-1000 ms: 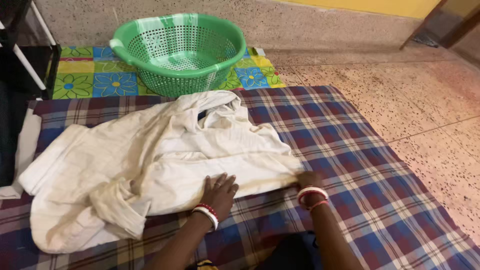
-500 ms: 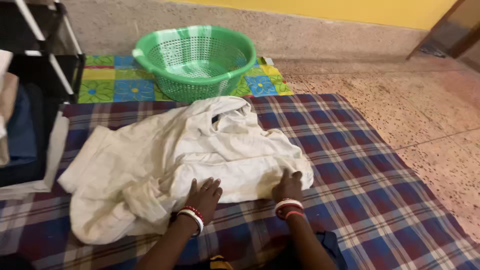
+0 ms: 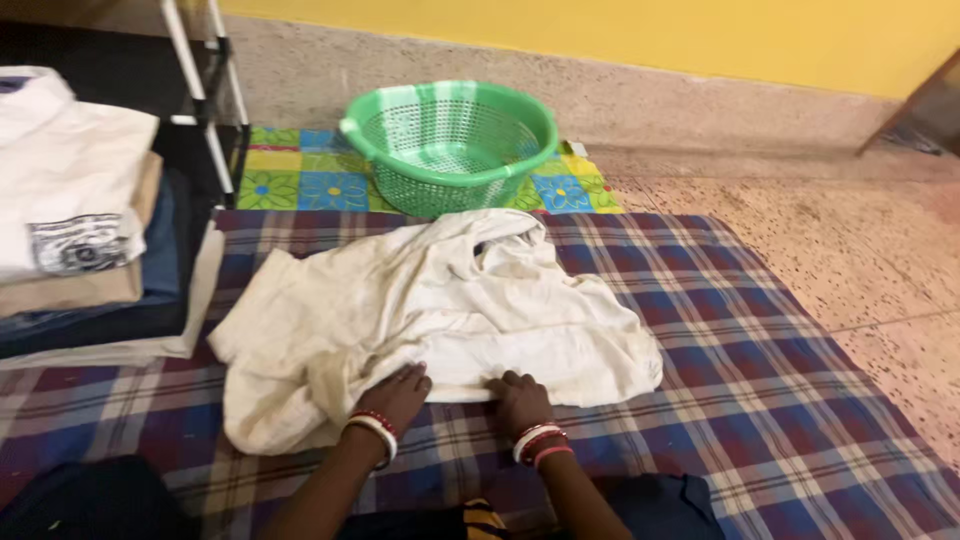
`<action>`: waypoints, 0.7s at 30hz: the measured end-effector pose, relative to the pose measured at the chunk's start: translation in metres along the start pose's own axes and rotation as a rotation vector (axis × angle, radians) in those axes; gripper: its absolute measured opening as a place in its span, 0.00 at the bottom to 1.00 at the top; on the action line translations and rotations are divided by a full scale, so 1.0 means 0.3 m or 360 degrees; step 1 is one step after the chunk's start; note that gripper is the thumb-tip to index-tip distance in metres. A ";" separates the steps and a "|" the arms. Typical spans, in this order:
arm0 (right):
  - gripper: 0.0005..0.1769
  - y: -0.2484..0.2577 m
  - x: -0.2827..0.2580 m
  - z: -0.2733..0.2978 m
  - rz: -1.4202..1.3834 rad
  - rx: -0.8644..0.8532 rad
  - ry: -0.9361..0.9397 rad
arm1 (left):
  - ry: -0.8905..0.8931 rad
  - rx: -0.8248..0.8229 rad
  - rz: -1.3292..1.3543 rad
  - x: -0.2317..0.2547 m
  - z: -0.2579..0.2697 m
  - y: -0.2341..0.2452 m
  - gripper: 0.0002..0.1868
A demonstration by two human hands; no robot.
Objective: The person folds a white long-sleeved shirt on a plaid mat. They button the shirt, smooth the fabric, fold the sleeves inward, and then fold the body into a compact rectangle.
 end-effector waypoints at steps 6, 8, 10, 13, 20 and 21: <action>0.13 -0.002 0.079 -0.031 0.0024 -0.0405 -0.0131 | -0.0058 -0.0316 0.0057 0.074 0.035 0.077 0.14; 0.14 -0.006 0.090 -0.018 0.0073 -0.0622 -0.0229 | -0.0184 -0.0303 0.0129 0.117 0.060 0.108 0.17; 0.14 -0.022 0.089 0.009 0.0108 -0.0734 -0.0324 | -0.0241 -0.0410 0.0162 0.148 0.083 0.115 0.16; 0.14 -0.049 0.070 -0.001 0.0165 -0.0803 -0.0304 | -0.0171 -0.0524 0.0344 0.160 0.083 0.143 0.23; 0.14 -0.019 -0.121 -0.154 -0.0267 -0.0033 0.0073 | 0.0375 -0.0146 0.0609 -0.009 0.096 0.306 0.20; 0.16 -0.016 -0.166 -0.170 -0.0312 0.0035 0.0154 | 0.0386 -0.0071 0.0574 -0.024 0.101 0.327 0.19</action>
Point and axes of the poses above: each hand's wrist, its own z-axis away from the middle knuckle, its own y-axis out of the back of the hand, x = y × z, the point moved 5 cm from there along -z, towards the middle knuckle, and after that the axes turned 3 degrees about -z, right-handed, at the moved point
